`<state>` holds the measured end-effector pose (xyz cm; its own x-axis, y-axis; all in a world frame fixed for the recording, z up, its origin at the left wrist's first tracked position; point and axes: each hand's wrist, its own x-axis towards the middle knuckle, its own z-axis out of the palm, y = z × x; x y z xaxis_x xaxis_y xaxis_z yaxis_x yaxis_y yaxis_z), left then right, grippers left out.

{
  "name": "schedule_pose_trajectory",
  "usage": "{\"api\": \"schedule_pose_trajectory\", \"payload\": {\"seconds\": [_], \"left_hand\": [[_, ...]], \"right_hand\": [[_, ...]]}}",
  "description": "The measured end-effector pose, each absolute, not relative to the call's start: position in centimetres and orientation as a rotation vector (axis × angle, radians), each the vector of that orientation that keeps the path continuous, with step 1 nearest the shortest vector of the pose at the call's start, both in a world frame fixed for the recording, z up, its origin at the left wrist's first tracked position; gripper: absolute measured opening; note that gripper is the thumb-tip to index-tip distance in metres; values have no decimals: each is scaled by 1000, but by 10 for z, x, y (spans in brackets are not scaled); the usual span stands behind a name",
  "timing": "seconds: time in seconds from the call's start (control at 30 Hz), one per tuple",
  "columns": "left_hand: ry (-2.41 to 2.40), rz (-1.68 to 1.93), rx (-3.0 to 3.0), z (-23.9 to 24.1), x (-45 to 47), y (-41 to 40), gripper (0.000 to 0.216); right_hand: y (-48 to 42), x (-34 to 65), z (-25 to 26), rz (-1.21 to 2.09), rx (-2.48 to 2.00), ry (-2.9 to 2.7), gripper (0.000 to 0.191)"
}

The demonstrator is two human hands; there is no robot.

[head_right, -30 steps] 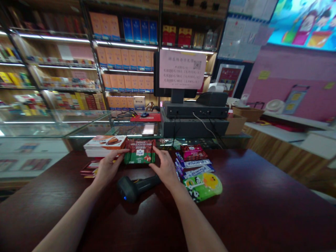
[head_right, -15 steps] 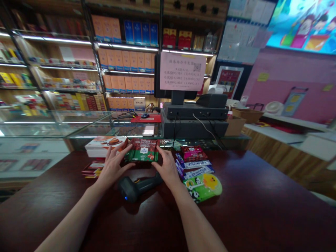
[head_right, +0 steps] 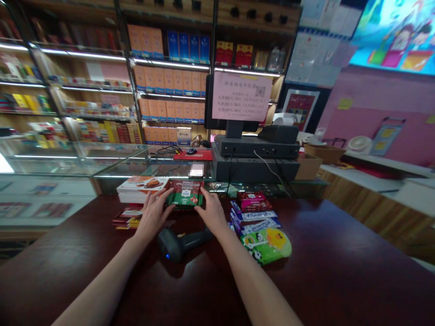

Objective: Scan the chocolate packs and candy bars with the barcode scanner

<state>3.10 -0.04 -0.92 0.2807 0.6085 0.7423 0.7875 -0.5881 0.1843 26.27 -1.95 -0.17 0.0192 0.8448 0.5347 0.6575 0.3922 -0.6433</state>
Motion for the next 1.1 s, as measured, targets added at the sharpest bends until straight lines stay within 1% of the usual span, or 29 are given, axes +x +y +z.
{"api": "schedule_pose_trajectory", "payload": {"seconds": [0.37,0.63,0.77,0.87,1.1], "left_hand": [[-1469,-1233,-2168,-15,35,4,46],[-1500,-1135,-2145,-16,36,4,40],[-1568,-1050,-2112,-12,38,1,31],[-1611,-1006,-2084,-10,39,-1,27],[-1558,-1030,-2090,-7,40,-3,31]], "right_hand": [[4,254,-2,317,-1402,-1759,69],[7,253,-4,315,-1495,-1797,67],[7,253,0,319,-1567,-1812,65],[6,252,2,294,-1598,-1809,61],[7,247,2,205,-1536,-1832,43]]}}
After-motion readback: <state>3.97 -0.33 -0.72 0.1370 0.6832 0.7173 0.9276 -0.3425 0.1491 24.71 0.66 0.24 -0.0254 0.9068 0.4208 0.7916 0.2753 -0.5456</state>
